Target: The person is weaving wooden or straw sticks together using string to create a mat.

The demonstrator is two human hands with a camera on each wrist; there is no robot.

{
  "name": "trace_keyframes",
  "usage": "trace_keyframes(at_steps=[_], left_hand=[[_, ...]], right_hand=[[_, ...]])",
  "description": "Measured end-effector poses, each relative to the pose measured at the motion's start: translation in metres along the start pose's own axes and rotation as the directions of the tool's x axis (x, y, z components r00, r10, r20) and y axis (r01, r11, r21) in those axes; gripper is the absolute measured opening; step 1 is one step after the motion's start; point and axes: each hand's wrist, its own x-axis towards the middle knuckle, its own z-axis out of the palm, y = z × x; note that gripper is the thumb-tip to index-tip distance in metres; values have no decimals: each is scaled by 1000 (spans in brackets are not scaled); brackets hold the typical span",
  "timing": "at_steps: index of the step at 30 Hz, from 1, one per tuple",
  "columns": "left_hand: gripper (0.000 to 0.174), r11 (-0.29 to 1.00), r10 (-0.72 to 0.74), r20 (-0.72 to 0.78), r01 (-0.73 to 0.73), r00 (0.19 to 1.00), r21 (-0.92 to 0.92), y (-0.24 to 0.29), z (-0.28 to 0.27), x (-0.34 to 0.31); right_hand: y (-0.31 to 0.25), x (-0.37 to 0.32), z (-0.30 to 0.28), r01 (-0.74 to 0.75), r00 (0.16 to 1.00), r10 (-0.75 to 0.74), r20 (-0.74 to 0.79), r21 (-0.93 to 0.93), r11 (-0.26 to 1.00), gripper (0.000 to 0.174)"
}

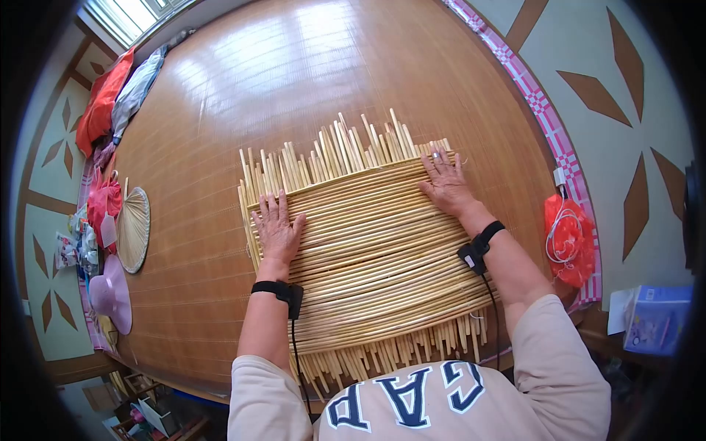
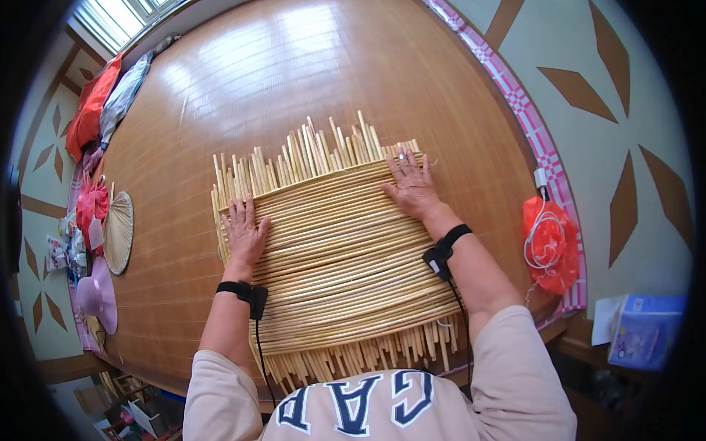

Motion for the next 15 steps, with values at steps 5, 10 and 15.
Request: trace_keyframes(at_steps=[5,10,15], left_hand=[[77,1000,1,-116,0,993,14,2,15,1],[80,998,-33,-58,35,998,49,6,0,1],[82,998,-47,86,44,995,36,13,-17,2]], right_hand=[[2,0,-2,33,999,-33,-16,-2,999,69],[-4,1,-3,23,1000,-23,-19,-6,1000,69],[-4,-1,-7,14,1000,-14,4,17,1000,71]])
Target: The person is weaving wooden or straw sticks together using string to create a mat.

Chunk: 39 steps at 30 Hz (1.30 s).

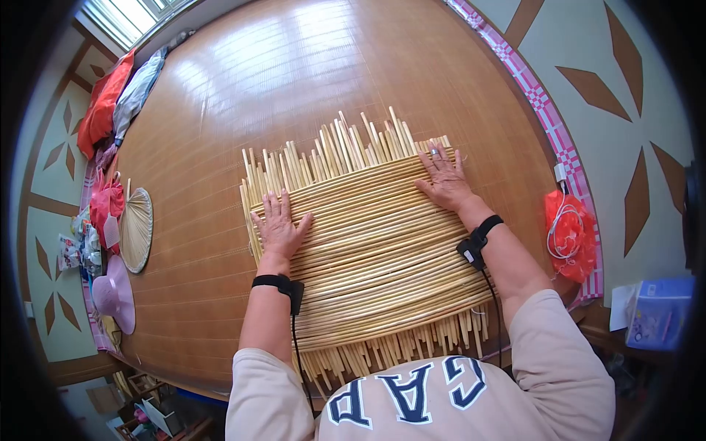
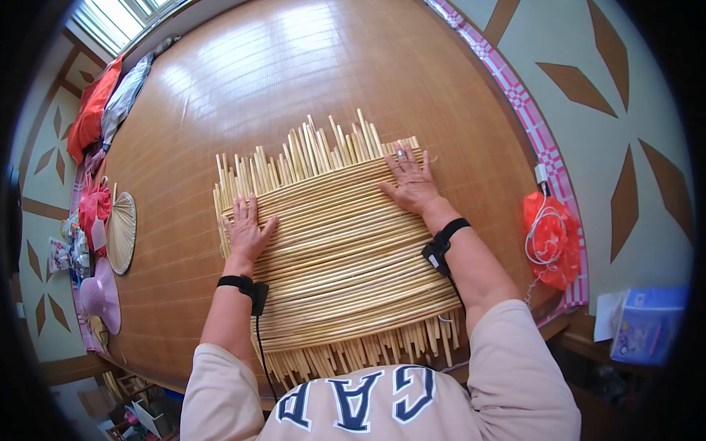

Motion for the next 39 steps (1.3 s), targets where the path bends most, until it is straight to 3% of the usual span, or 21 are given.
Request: trace_keyframes(at_steps=[10,12,15,19,22,32,35,37,39], left_hand=[[85,999,20,-163,-24,986,-26,-6,20,-1],[85,1000,10,-130,-8,992,15,-10,20,1],[84,996,60,-237,-73,970,-46,-10,17,-4],[80,971,202,-256,-228,945,-75,23,4,-51],[78,976,202,-141,-211,969,-57,51,18,-85],[76,978,159,-242,-186,957,-94,49,39,-94],[76,979,154,-244,-182,957,-96,51,43,-98],[76,980,153,-257,-179,954,-84,53,43,-91],[77,980,149,-225,-173,963,-94,52,44,-92]], right_hand=[[-2,1,7,44,997,-44,-65,4,999,74],[0,0,6,9,997,-11,-70,-24,1000,74],[-3,4,3,13,998,-15,-59,-30,999,74],[2,-3,2,2,999,-4,-35,-60,998,74],[-4,-2,-2,7,999,-8,-37,-48,999,73],[-6,4,-2,-17,1000,16,-9,-33,999,74],[1,-1,5,-19,999,17,-35,-73,997,75],[10,5,-2,43,998,-43,-55,-1,999,74],[20,-3,-4,120,971,-102,-215,74,990,72]])
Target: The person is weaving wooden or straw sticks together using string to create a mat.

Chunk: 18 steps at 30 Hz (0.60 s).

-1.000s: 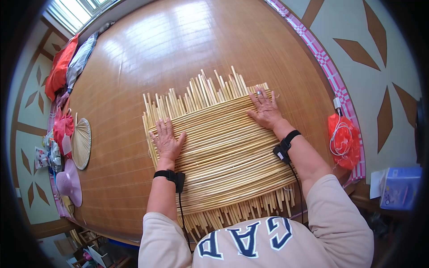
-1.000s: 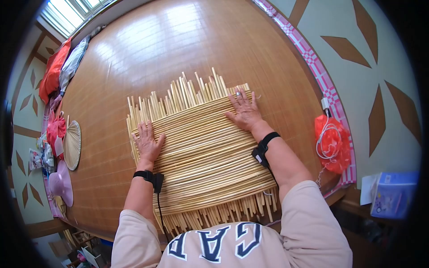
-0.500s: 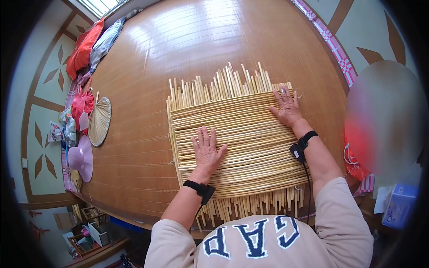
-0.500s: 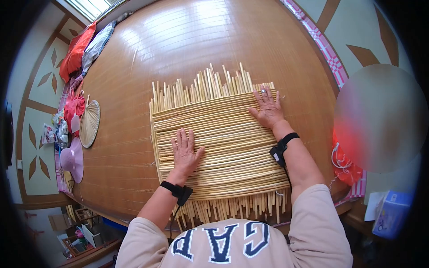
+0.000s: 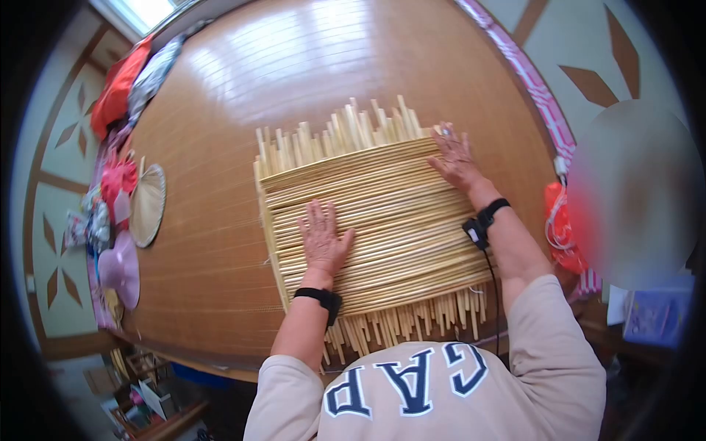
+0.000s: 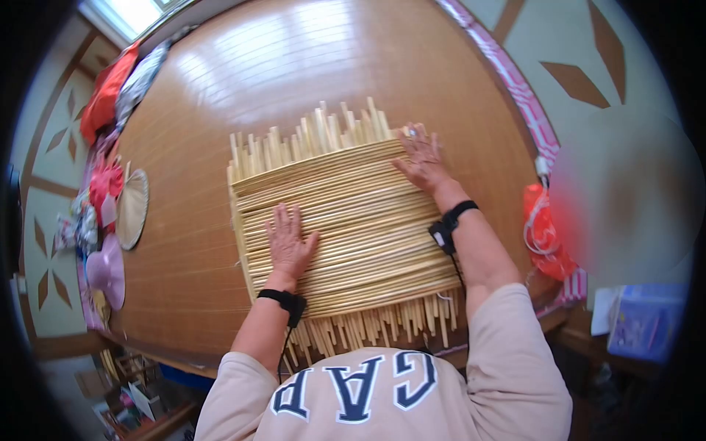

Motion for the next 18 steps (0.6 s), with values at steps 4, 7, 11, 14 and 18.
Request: trace_keyframes(at_steps=[4,7,11,14,18], left_hand=[[73,993,0,-18,3,1000,116,-2,3,19],[73,991,-2,17,0,1000,136,1,6,7],[72,992,0,65,-8,998,125,-6,4,-6],[73,996,52,6,-52,999,67,-17,8,-2],[72,981,88,-98,-104,991,-163,-28,-10,-13]], right_hand=[[21,-29,-63,-85,947,208,-244,434,897,71],[49,-110,-95,-206,888,437,-147,721,662,71],[35,-220,-74,-353,882,465,79,765,539,68],[4,-259,-47,-340,911,395,120,762,551,68],[-18,-275,-29,-282,887,452,94,886,369,67]])
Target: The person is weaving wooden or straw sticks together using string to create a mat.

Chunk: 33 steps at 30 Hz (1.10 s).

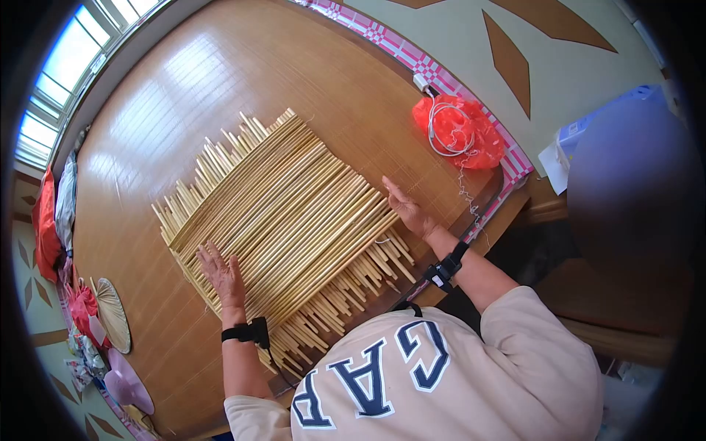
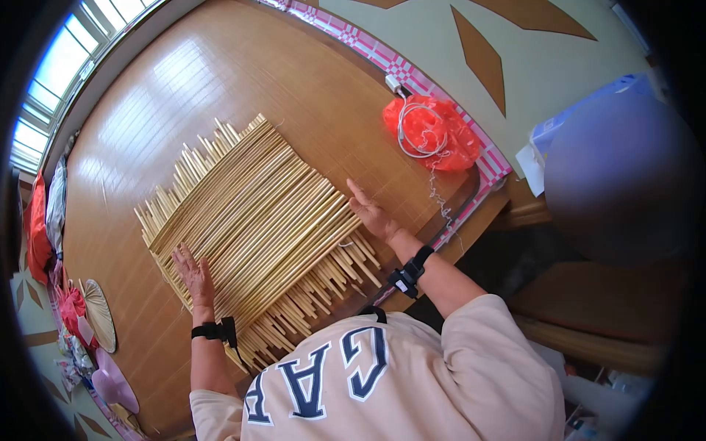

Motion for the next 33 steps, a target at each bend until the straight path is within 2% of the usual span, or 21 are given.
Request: trace_keyframes(at_steps=[1,2,3,4,5,7,8,10,11,13,15,17,18,19,21,27,28,29,30,31,33], left_hand=[[72,988,-14,-45,7,999,-152,-2,-9,-4],[70,977,-35,-87,16,996,-213,-7,-19,-13],[70,983,-75,-93,58,993,-176,-9,-29,-25],[68,914,-159,-81,115,984,-390,-15,-41,-46],[67,797,-243,-77,154,967,-583,-24,-54,-71],[62,581,-500,-9,328,866,-745,-38,-58,-116],[62,585,-534,-38,336,844,-738,-35,-64,-136],[60,272,-667,164,442,727,-855,-22,-67,-167],[60,273,-675,148,431,723,-860,-19,-64,-178],[60,120,-638,213,369,740,-921,-9,-58,-189],[58,65,-640,217,334,737,-940,-3,-51,-192],[55,-26,-553,240,271,798,-962,-4,-44,-194],[48,-10,-560,215,253,800,-967,-7,-39,-196],[48,-10,-563,207,244,800,-970,-11,-36,-197],[47,170,-551,154,291,820,-941,-15,-33,-198],[47,159,-574,157,297,804,-942,-32,-40,-210],[47,139,-544,181,300,819,-944,-27,-31,-201],[51,65,-559,203,286,804,-956,-15,-38,-196],[52,56,-552,211,289,807,-956,4,-54,-190],[53,66,-536,208,286,818,-956,-11,-43,-195],[53,113,-503,215,311,837,-944,-3,-50,-194]], right_hand=[[1,-2,2,5,1000,-5,13,15,1000,67],[2,-3,2,11,1000,-10,-20,41,999,66],[3,-4,5,12,999,-10,-35,75,997,65],[6,-8,6,24,999,-19,-49,106,994,64],[11,-9,7,39,998,-31,-57,140,989,63],[6,-11,6,31,999,-24,-48,161,986,62],[11,-10,5,37,999,-29,-45,194,980,62],[13,-6,6,55,998,-49,-31,224,973,62],[15,-5,6,55,998,-51,-30,197,979,62],[8,-6,9,57,998,-54,-27,163,985,62],[1,-8,9,40,999,-40,11,29,999,62],[0,-7,10,60,998,-58,39,-41,997,62],[0,-7,11,75,996,-69,59,-105,992,62],[0,-6,12,84,995,-78,63,-105,991,62],[-1,-7,12,103,993,-91,71,-190,976,62],[-2,-10,18,120,992,-108,64,-232,965,60],[-4,-13,19,145,989,-131,68,-265,953,60],[-5,-15,22,162,987,-150,65,-304,939,61],[7,-13,24,182,983,-175,50,-338,923,62],[16,-13,26,201,979,-199,46,-366,909,62],[8,-15,26,197,980,-190,57,-382,903,66]])
